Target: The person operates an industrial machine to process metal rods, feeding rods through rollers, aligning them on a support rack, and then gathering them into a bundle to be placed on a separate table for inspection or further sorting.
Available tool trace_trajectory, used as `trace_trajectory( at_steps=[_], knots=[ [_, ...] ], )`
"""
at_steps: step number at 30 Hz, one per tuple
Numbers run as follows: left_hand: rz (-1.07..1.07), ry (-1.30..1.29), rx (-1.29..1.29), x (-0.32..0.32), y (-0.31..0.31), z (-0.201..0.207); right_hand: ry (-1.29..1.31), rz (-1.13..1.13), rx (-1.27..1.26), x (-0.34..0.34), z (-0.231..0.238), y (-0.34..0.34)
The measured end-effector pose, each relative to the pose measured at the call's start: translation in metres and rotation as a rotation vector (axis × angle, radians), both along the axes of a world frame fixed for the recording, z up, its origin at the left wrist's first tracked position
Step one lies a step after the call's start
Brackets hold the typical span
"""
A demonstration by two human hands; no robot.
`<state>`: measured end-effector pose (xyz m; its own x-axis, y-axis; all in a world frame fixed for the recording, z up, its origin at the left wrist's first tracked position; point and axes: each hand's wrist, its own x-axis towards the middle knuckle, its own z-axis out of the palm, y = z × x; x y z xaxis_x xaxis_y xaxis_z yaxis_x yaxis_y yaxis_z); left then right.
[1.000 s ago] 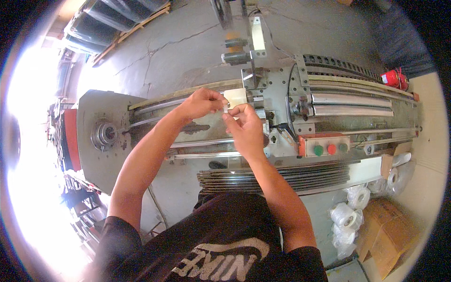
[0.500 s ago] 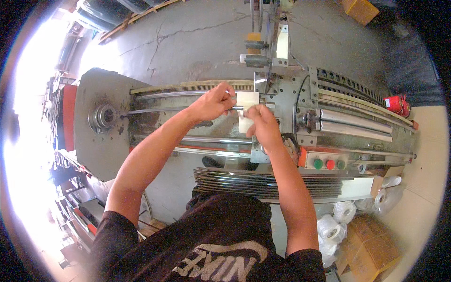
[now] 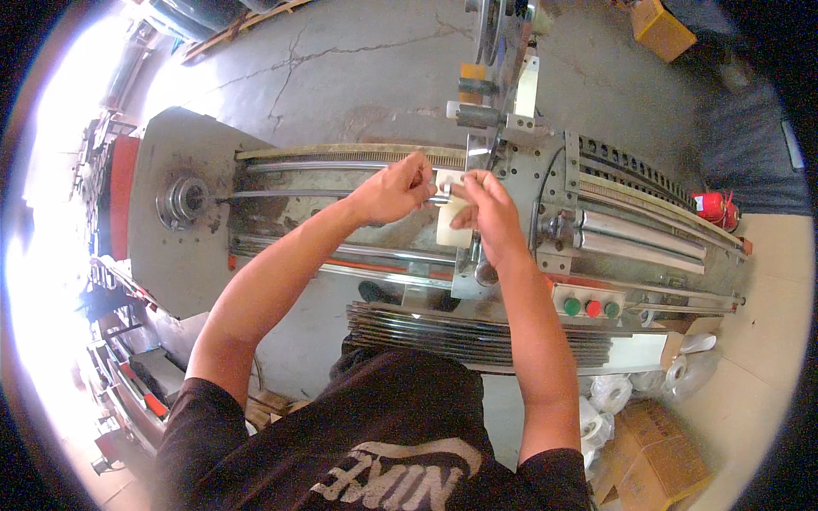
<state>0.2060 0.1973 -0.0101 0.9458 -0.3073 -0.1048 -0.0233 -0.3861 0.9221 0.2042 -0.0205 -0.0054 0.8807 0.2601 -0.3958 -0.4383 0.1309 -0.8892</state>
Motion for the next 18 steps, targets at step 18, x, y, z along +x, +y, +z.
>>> trace_trajectory(
  at_steps=[18],
  knots=[
    [-0.022, -0.079, 0.073, -0.006, 0.004, 0.0, 0.054, 0.173, -0.114, -0.004, -0.003, -0.009]
  ],
)
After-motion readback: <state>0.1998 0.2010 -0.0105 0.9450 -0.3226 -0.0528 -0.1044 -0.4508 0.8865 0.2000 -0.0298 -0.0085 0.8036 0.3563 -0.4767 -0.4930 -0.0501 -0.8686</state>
